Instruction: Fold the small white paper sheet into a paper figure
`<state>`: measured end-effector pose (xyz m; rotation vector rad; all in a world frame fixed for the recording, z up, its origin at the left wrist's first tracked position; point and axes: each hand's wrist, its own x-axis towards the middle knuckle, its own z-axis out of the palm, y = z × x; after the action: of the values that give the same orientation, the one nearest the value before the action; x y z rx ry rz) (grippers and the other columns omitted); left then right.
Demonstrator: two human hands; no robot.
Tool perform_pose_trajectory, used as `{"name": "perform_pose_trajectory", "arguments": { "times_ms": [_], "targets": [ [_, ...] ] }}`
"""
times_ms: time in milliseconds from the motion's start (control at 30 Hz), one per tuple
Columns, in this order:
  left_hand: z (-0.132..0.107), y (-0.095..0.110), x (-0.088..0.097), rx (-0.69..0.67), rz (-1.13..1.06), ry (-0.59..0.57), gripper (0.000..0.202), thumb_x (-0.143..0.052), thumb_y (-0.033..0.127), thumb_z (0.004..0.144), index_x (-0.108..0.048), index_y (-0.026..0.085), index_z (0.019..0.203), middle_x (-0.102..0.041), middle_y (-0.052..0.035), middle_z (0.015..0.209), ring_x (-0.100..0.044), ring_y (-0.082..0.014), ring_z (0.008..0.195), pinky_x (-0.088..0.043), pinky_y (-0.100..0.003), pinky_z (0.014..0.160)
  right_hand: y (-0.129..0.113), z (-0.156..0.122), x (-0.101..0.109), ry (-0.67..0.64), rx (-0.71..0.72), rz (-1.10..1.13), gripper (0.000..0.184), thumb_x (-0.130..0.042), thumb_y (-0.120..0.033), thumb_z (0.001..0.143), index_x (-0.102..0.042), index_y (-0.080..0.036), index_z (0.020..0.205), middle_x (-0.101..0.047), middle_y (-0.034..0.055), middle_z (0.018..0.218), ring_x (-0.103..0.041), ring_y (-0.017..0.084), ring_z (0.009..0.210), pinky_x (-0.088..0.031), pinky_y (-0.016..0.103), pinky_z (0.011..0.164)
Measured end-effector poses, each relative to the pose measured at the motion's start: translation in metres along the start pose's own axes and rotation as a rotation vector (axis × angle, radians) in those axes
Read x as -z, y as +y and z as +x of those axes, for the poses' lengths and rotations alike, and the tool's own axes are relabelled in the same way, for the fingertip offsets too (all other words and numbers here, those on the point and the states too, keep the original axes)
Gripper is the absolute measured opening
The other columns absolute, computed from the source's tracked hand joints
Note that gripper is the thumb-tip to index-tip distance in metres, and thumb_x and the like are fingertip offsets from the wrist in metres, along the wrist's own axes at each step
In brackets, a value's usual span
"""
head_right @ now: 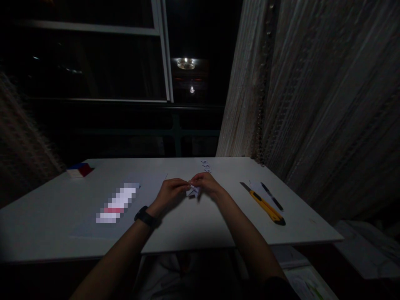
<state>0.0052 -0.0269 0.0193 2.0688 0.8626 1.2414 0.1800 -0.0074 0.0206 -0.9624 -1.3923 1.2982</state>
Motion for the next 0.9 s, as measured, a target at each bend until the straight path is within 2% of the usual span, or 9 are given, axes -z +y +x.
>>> {"name": "perform_pose_trajectory", "arguments": {
  "times_ms": [100,267,433,500,600,667,767,900],
  "targets": [
    [0.0,-0.002,-0.001,0.059,-0.025,0.014,0.014,-0.064,0.029,0.07,-0.071,0.019,0.076,-0.071,-0.0044,0.078,-0.064,-0.0167,0.072,-0.049,-0.027,0.07,0.002,0.0,-0.001,0.04,0.02,-0.008,0.021,-0.077,-0.025,0.041,-0.065,-0.013,0.055,-0.061,0.0018,0.052,-0.051,0.011,0.048,-0.038,0.026,0.051],
    [0.001,-0.001,-0.002,0.152,-0.074,0.107,0.013,-0.066,0.028,0.065,-0.071,0.018,0.073,-0.071,-0.0041,0.073,-0.064,-0.0178,0.07,-0.049,-0.028,0.068,0.002,-0.001,-0.003,0.072,0.059,-0.017,0.026,-0.08,-0.028,0.04,-0.065,-0.013,0.056,-0.062,0.0022,0.054,-0.053,0.012,0.049,-0.039,0.026,0.051],
    [0.004,-0.004,0.0,0.211,-0.128,0.162,0.014,-0.068,0.028,0.062,-0.071,0.016,0.069,-0.071,-0.0053,0.072,-0.065,-0.0178,0.07,-0.049,-0.027,0.068,0.0,-0.001,-0.007,0.095,0.128,-0.072,0.032,-0.071,-0.044,0.059,-0.068,-0.012,0.063,-0.059,0.0016,0.052,-0.05,0.011,0.048,-0.037,0.025,0.05],
    [0.005,-0.008,0.001,0.222,-0.121,0.191,0.016,-0.069,0.029,0.062,-0.071,0.016,0.072,-0.071,-0.0058,0.074,-0.065,-0.0179,0.07,-0.049,-0.028,0.068,-0.002,-0.001,-0.007,0.077,0.18,-0.107,0.034,-0.068,-0.046,0.062,-0.069,-0.013,0.068,-0.061,0.0026,0.057,-0.053,0.012,0.053,-0.039,0.025,0.052],
    [0.005,-0.013,0.001,0.255,-0.1,0.212,0.024,-0.07,0.03,0.06,-0.071,0.015,0.079,-0.071,-0.0067,0.075,-0.065,-0.0184,0.07,-0.05,-0.028,0.065,-0.004,-0.002,-0.007,0.007,0.269,-0.183,0.031,-0.072,-0.042,0.059,-0.069,-0.015,0.074,-0.065,0.0036,0.068,-0.057,0.014,0.061,-0.042,0.027,0.058],
    [0.005,-0.014,0.002,0.263,-0.077,0.212,0.026,-0.071,0.032,0.06,-0.071,0.015,0.08,-0.071,-0.0073,0.075,-0.065,-0.0187,0.069,-0.05,-0.028,0.064,-0.004,-0.003,-0.006,-0.012,0.311,-0.273,0.03,-0.074,-0.04,0.057,-0.069,-0.015,0.074,-0.065,0.0035,0.068,-0.057,0.014,0.06,-0.043,0.027,0.058],
    [0.005,-0.013,0.003,0.26,-0.059,0.218,0.025,-0.071,0.033,0.06,-0.071,0.015,0.078,-0.071,-0.0074,0.076,-0.065,-0.0192,0.07,-0.05,-0.028,0.065,-0.003,-0.004,-0.008,0.057,0.335,-0.378,0.028,-0.074,-0.039,0.057,-0.069,-0.015,0.07,-0.065,0.004,0.063,-0.056,0.015,0.056,-0.042,0.028,0.055],
    [0.005,-0.011,0.003,0.243,-0.09,0.212,0.023,-0.068,0.033,0.065,-0.072,0.017,0.081,-0.071,-0.0072,0.082,-0.066,-0.0201,0.077,-0.05,-0.03,0.071,-0.002,-0.005,-0.011,0.135,0.322,-0.317,0.025,-0.073,-0.038,0.058,-0.069,-0.015,0.065,-0.066,0.0058,0.063,-0.058,0.018,0.059,-0.044,0.031,0.057]
  ]
}}
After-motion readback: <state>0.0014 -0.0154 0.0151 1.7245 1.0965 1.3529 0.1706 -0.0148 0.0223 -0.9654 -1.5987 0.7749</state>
